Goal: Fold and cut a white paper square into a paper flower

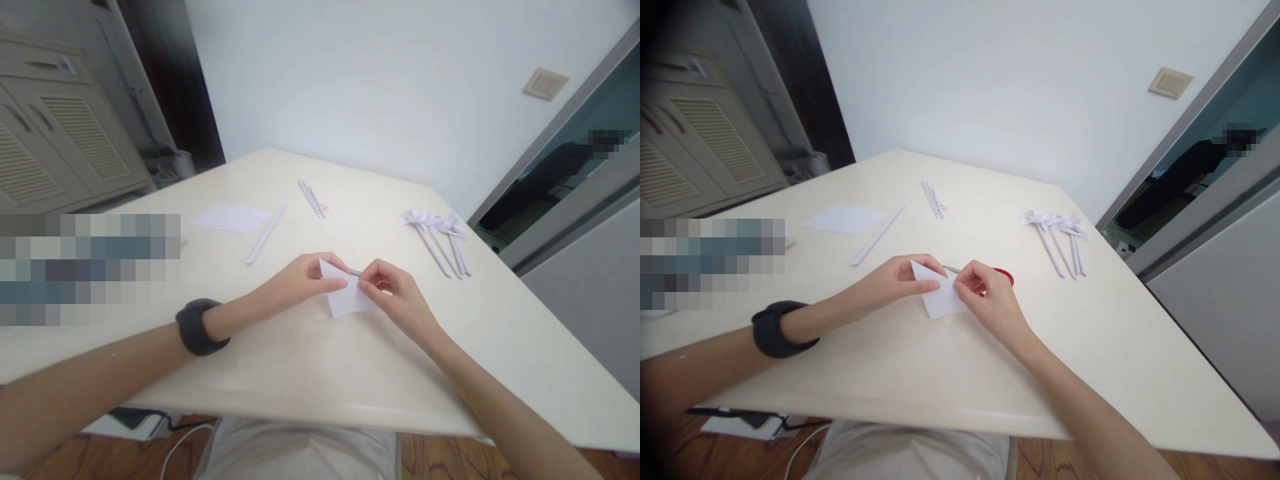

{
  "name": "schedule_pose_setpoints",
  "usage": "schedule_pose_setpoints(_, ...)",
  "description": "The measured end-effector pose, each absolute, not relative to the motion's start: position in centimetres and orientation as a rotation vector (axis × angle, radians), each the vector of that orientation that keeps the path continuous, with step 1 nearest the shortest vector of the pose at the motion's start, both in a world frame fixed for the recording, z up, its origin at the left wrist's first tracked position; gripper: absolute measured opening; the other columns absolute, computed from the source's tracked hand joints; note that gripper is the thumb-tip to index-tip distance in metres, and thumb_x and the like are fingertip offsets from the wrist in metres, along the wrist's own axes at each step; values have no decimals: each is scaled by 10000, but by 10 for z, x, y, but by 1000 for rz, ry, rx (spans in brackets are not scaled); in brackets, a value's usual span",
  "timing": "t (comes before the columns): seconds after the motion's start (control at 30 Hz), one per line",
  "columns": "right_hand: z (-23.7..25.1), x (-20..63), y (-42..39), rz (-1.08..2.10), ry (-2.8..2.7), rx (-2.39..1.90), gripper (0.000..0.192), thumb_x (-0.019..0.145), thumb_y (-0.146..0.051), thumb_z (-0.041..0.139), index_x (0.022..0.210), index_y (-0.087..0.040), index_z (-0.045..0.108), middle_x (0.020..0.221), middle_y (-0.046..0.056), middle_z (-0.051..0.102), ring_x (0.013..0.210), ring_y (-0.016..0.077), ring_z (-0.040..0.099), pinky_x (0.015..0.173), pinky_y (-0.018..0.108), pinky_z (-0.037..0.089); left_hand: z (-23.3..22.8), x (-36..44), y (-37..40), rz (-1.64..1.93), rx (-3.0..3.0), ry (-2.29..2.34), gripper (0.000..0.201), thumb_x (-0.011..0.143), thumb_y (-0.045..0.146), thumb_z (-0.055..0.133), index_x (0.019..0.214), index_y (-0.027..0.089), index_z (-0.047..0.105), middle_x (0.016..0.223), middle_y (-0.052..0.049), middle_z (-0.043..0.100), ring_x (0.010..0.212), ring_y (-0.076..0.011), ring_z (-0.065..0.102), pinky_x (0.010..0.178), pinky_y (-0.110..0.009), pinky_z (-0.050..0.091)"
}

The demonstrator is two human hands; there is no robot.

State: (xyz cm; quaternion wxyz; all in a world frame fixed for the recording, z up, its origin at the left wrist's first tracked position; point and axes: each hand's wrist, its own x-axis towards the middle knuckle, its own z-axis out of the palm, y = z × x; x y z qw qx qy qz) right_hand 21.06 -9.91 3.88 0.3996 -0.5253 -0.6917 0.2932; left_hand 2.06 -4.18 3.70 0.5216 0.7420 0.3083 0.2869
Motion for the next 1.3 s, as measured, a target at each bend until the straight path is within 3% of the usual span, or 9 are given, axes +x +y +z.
schedule_pose_setpoints(0.43, 39, 211, -98, 726, -1733, -1369, 66, 803, -240, 501, 764, -198, 533, 773, -14, 571, 738, 130, 527, 697, 276, 417, 41, 18, -42, 811, 1862, 907, 253, 787, 424, 537, 838, 187, 611, 801, -5, 624, 649, -138, 553, 574, -238, 412)
schedule_pose_setpoints(0.63, 39, 209, -101, 442, -1841, -1375, 66, 794, -159, 480, 779, -205, 525, 794, 4, 575, 742, 148, 522, 689, 280, 416, 42, 18, -46, 1023, 2321, 858, 120, 800, 209, 517, 839, 203, 631, 938, -33, 612, 921, -187, 551, 851, -319, 419)
schedule_pose_setpoints(0.9, 34, 202, -107, 145, -2034, -1309, 81, 832, -141, 440, 811, -199, 493, 831, 34, 540, 747, 152, 506, 636, 262, 393, 40, 20, -53, 1032, 2505, 739, 133, 812, 130, 496, 820, 192, 614, 910, -38, 589, 893, -163, 540, 826, -301, 428)
schedule_pose_setpoints(1.3, 32, 199, -109, 86, -2092, -1280, 94, 829, -124, 427, 830, -201, 480, 835, 42, 537, 753, 161, 507, 667, 276, 401, 36, 21, -55, 1039, 2617, 699, 116, 829, 173, 486, 812, 188, 599, 877, -45, 604, 873, -171, 533, 816, -320, 426)
